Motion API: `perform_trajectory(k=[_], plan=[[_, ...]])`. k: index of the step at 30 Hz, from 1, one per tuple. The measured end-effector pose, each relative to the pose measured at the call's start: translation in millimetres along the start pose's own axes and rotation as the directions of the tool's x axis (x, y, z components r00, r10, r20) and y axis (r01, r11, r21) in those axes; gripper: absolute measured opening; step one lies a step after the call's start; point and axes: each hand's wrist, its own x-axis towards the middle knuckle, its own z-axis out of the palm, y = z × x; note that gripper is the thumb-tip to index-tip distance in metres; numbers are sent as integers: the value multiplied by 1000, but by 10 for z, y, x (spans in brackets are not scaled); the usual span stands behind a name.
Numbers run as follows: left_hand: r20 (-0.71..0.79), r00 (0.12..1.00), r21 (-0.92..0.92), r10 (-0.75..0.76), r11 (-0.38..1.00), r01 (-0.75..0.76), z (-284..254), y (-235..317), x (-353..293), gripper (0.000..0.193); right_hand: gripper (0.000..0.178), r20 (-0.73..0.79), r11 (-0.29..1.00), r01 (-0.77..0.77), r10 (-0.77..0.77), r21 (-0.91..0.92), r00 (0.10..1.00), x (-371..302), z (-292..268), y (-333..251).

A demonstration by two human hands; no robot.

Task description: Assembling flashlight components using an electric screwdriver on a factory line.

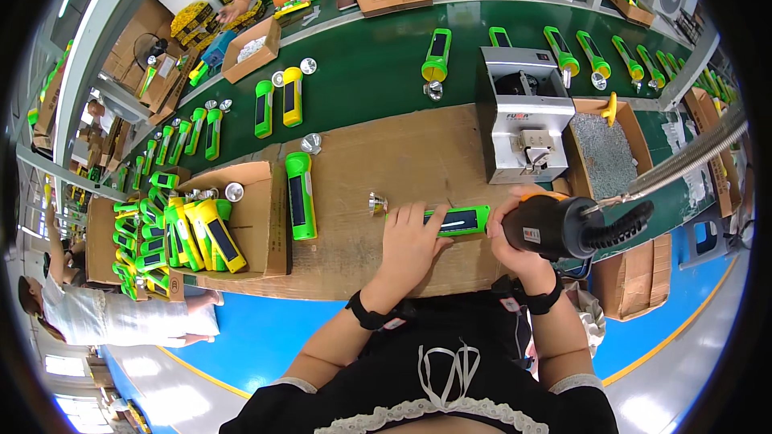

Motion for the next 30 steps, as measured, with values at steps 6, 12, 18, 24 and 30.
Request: perform_trajectory(k=[6,12,18,24,30], plan=[[35,999,40,-40,998,38,-118,-15,-60,55,73,-263,953,273,-233,130,936,499,-105,-509],[144,981,24,-129,992,127,-289,74,-242,51,71,-327,953,298,-297,-47,897,970,-319,-366],[90,986,38,-141,990,138,-257,171,-260,46,65,-322,993,92,-113,-78,940,1026,-383,-244],[49,998,-149,-31,988,38,-31,273,-62,44,63,-270,999,37,-38,-7,962,936,-336,-307],[68,996,-254,-62,964,78,61,294,-91,46,64,-126,980,53,-29,192,992,361,-54,-400]])
